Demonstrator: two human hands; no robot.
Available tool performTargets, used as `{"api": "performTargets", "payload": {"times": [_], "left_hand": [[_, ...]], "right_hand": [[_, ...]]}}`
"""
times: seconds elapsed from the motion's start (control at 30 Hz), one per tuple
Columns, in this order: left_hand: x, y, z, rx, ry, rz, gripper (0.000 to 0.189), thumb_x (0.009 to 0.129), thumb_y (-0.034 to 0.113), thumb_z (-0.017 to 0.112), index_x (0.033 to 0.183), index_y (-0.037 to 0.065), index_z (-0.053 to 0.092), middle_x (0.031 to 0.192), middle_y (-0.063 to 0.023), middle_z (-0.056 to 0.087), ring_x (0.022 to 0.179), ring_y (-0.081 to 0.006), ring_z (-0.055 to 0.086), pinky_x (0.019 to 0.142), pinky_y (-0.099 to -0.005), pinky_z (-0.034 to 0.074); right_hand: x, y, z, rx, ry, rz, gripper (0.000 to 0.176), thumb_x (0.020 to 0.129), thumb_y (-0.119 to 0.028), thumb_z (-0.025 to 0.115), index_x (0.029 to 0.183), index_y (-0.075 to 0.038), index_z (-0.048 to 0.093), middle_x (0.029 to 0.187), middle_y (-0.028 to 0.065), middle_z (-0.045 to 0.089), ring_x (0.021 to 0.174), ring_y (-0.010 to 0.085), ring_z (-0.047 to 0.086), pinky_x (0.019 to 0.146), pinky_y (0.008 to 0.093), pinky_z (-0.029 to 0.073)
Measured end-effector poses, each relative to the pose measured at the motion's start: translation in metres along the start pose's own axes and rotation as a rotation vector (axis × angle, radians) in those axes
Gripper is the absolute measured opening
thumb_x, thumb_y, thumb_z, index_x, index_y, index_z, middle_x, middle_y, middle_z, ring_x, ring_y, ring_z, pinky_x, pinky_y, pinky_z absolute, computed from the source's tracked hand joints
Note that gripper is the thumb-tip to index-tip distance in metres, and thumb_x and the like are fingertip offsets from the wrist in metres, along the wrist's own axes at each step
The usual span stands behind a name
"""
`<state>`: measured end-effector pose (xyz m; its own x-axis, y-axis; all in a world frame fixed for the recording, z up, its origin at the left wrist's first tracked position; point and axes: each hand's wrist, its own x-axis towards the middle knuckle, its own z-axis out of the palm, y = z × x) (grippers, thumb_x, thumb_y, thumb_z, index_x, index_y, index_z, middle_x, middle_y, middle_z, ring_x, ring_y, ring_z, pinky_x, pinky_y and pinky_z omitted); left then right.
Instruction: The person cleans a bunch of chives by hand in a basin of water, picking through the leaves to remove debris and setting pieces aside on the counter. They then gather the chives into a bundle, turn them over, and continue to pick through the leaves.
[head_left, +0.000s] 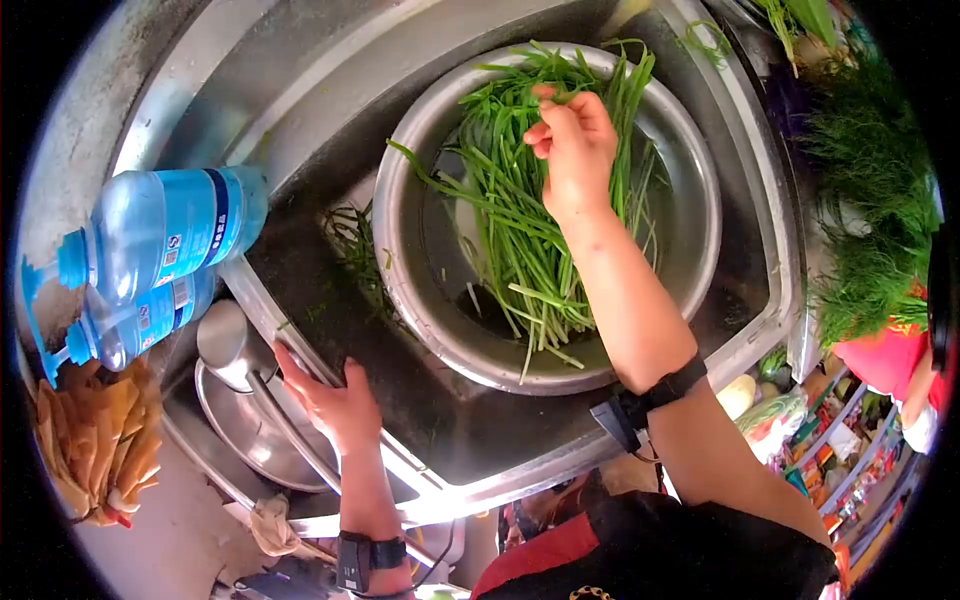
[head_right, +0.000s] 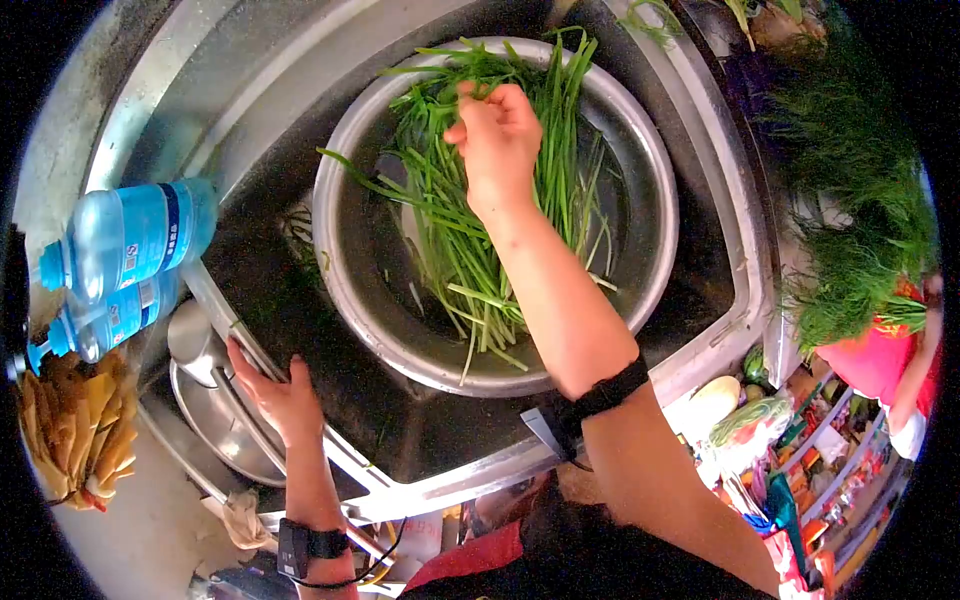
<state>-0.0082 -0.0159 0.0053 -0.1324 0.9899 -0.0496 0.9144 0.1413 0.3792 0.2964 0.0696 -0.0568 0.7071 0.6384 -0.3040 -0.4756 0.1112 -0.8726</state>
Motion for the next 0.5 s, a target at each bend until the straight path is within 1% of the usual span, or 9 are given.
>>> {"api": "performTargets", "payload": {"times": [0.1,0.2,0.3,0.33,0.37,0.4,0.43,0.47,0.5], "left_hand": [[0.001,0.002,-0.001,-0.036,-0.005,-0.011,0.086,0.073,0.008,0.062,0.146,0.006,0.016,0.138,-0.0261,0.035,0.126,-0.0427,0.035,0.107,-0.0458,0.027],[0.001,0.006,-0.002,-0.049,-0.020,-0.074,0.087,0.073,0.008,0.062,0.146,0.007,0.016,0.138,-0.0260,0.035,0.126,-0.0427,0.035,0.107,-0.0456,0.027],[0.001,0.006,-0.002,-0.033,-0.019,-0.073,0.087,0.073,0.008,0.062,0.147,0.008,0.015,0.138,-0.0256,0.035,0.125,-0.0429,0.036,0.107,-0.0457,0.027],[0.000,0.004,-0.002,-0.010,-0.009,-0.041,0.087,0.073,0.008,0.062,0.147,0.008,0.015,0.138,-0.0254,0.035,0.125,-0.0429,0.036,0.107,-0.0460,0.028],[-0.001,0.001,-0.001,0.012,0.001,-0.008,0.087,0.073,0.008,0.062,0.147,0.009,0.015,0.138,-0.0252,0.035,0.125,-0.0430,0.036,0.106,-0.0463,0.028],[0.000,0.000,0.000,0.034,0.013,0.028,0.087,0.074,0.008,0.061,0.147,0.009,0.015,0.138,-0.0250,0.035,0.125,-0.0430,0.036,0.106,-0.0466,0.029],[0.001,0.002,-0.001,0.048,-0.003,-0.006,0.087,0.074,0.008,0.062,0.147,0.009,0.014,0.138,-0.0249,0.035,0.125,-0.0432,0.036,0.106,-0.0470,0.029],[0.001,0.005,-0.002,0.063,-0.018,-0.040,0.087,0.074,0.008,0.062,0.147,0.009,0.014,0.138,-0.0248,0.035,0.125,-0.0433,0.036,0.106,-0.0473,0.029],[0.000,0.008,-0.004,0.078,-0.033,-0.075,0.088,0.074,0.007,0.062,0.147,0.009,0.014,0.138,-0.0246,0.035,0.125,-0.0435,0.036,0.106,-0.0477,0.030]], "right_hand": [[0.004,0.011,-0.005,0.009,-0.087,0.007,0.005,0.085,-0.009,0.059,0.087,-0.005,0.056,0.068,0.0002,0.055,0.053,0.0076,0.049,0.045,0.0217,0.032],[0.010,0.014,-0.008,-0.222,-0.127,0.011,0.006,0.084,-0.009,0.062,0.086,-0.006,0.057,0.079,0.0043,0.058,0.054,0.0114,0.053,0.045,0.0231,0.036],[-0.007,-0.001,0.002,-0.690,-0.091,-0.818,0.007,0.084,-0.009,0.064,0.086,-0.006,0.058,0.090,0.0111,0.057,0.059,0.0156,0.056,0.049,0.0255,0.044],[-0.023,-0.014,0.013,-0.763,-0.066,-0.813,0.008,0.081,-0.008,0.066,0.084,-0.007,0.058,0.098,0.0163,0.056,0.065,0.0205,0.059,0.055,0.0293,0.049],[-0.034,-0.017,0.024,-0.761,-0.108,-0.966,0.011,0.077,-0.005,0.066,0.083,-0.008,0.057,0.102,0.0182,0.055,0.072,0.0244,0.060,0.056,0.0336,0.050],[-0.051,-0.018,0.037,-0.835,-0.173,-1.052,0.015,0.072,-0.005,0.067,0.082,-0.009,0.057,0.105,0.0171,0.054,0.077,0.0278,0.059,0.058,0.0378,0.050],[-0.075,-0.005,0.050,-0.785,-0.352,-0.927,0.016,0.072,-0.007,0.069,0.079,-0.006,0.055,0.099,0.0130,0.058,0.086,0.0269,0.059,0.064,0.0381,0.048],[-0.095,0.005,0.063,-0.914,-0.729,-0.599,0.016,0.074,-0.014,0.069,0.080,-0.007,0.057,0.096,0.0128,0.058,0.083,0.0276,0.060,0.063,0.0380,0.050],[-0.106,0.026,0.065,-1.183,-0.967,-0.509,0.017,0.076,-0.019,0.069,0.084,-0.007,0.060,0.096,0.0115,0.058,0.078,0.0269,0.061,0.062,0.0383,0.051]]}}
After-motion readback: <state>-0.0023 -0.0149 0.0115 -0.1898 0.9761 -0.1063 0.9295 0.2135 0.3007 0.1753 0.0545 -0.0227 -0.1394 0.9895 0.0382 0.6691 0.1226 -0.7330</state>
